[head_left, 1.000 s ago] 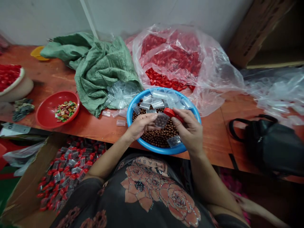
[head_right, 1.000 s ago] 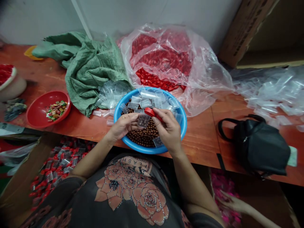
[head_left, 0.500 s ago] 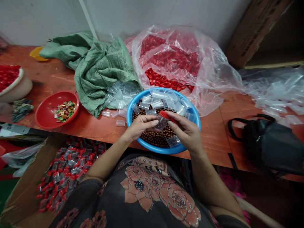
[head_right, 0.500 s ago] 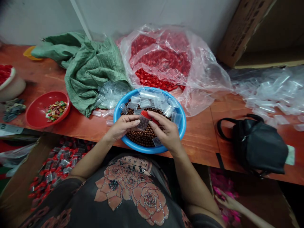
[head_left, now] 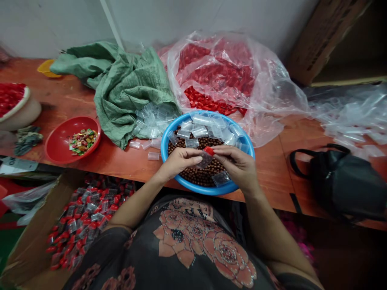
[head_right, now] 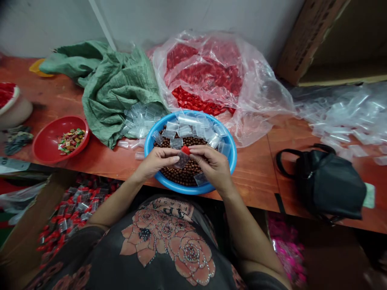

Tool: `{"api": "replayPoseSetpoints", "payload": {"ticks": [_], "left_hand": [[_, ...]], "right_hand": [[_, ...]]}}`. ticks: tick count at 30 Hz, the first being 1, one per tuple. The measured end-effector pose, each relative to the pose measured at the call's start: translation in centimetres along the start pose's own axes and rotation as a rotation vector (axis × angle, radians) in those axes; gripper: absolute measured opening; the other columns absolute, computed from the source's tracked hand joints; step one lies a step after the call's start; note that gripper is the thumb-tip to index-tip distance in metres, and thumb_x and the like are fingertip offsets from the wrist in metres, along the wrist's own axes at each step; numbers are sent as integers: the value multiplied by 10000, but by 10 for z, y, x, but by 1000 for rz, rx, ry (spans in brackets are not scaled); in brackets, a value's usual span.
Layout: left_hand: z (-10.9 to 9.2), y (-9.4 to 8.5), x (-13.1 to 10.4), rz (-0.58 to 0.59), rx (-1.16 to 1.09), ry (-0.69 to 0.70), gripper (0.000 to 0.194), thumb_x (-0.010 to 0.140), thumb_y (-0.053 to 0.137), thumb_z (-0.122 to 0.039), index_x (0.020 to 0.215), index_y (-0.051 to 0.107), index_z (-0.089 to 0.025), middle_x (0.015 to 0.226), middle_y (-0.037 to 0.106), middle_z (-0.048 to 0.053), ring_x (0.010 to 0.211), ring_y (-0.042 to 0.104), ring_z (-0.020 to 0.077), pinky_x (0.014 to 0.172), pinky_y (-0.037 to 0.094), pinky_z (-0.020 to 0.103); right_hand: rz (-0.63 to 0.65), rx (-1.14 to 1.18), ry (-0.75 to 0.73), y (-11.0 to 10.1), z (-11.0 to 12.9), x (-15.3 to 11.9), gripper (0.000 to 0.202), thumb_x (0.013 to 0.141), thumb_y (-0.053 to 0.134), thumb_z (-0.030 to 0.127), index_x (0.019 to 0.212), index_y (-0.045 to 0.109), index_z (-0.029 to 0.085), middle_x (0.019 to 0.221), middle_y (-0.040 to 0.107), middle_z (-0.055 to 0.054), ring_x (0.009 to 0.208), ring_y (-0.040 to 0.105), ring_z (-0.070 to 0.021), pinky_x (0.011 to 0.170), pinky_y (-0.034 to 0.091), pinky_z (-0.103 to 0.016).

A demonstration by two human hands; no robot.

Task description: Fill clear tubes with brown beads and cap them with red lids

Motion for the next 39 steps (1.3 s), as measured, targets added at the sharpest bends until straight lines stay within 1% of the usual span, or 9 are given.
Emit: {"api": "replayPoseSetpoints", "payload": {"ticks": [14, 20, 22, 24, 26, 28, 30, 34, 39], "left_hand": [[-1, 2, -9, -95, 402, 123, 305, 822, 676, -282, 1087, 771, -164, 1103, 772, 94, 984, 721, 203, 964, 534, 364], [3, 1, -12, -154, 459, 167, 247, 842, 664, -240, 1055, 781, -199, 1060, 783, 56, 981, 714, 199, 969, 511, 359], [5, 2, -11, -183, 363, 188, 238, 823, 708, -264, 1039, 781, -196, 1054, 781, 52, 975, 706, 185, 963, 506, 329], [9, 5, -7, -209, 169, 185, 249, 791, 760, -320, 999, 774, -184, 1003, 778, 44, 914, 699, 159, 900, 517, 278], [14, 11, -1, -202, -76, 82, 313, 797, 746, -452, 918, 753, -164, 866, 758, 42, 782, 683, 140, 764, 532, 247], [19, 20, 5, -166, -284, -82, 484, 842, 621, -618, 816, 712, -144, 696, 699, 48, 638, 647, 140, 633, 519, 249], [21, 29, 11, -160, -390, -186, 598, 883, 485, -689, 701, 653, -145, 545, 613, 42, 525, 601, 143, 554, 498, 260], [21, 41, 15, -239, -413, -141, 550, 922, 459, -579, 547, 519, -182, 390, 456, -3, 383, 487, 113, 475, 444, 244], [25, 44, 14, -202, -464, -123, 517, 905, 423, -523, 513, 480, -190, 369, 426, -2, 358, 455, 114, 433, 401, 236]], "right_hand": [[22, -64, -47, -2, 0, -8, 203, 912, 644, 156, 1048, 731, 279, 1061, 768, -19, 996, 725, -179, 911, 587, -377], [104, -246, -193, 1, -8, -13, 255, 941, 592, 153, 1149, 670, 277, 1160, 742, -40, 1061, 708, -183, 931, 575, -387], [106, -341, -216, 4, -9, -13, 332, 910, 661, 243, 1238, 611, 260, 1206, 715, -76, 1107, 684, -219, 957, 560, -424], [91, -442, -224, 10, -8, -13, 564, 829, 755, 365, 1327, 531, 223, 1242, 677, -130, 1150, 649, -278, 980, 539, -482], [93, -514, -230, 16, -6, -13, 686, 786, 785, 410, 1364, 479, 202, 1247, 653, -154, 1155, 629, -306, 982, 525, -508], [119, -543, -232, 21, -3, -14, 646, 818, 751, 376, 1372, 462, 213, 1243, 648, -145, 1143, 625, -299, 973, 522, -501], [148, -554, -240, 24, -1, -13, 635, 835, 721, 343, 1391, 442, 217, 1260, 636, -145, 1147, 618, -298, 967, 521, -499], [129, -577, -275, 25, 1, -12, 649, 812, 717, 307, 1388, 445, 185, 1250, 622, -170, 1132, 608, -308, 948, 528, -501], [117, -560, -369, 27, 2, -12, 628, 789, 717, 291, 1359, 472, 194, 1169, 652, -149, 1049, 632, -298, 876, 553, -484]]}}
Point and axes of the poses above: each hand's wrist, its own x-axis towards the middle knuckle, its own y-axis out of the palm, z = x × y, the point moved 1 cm from there along x, towards the middle knuckle
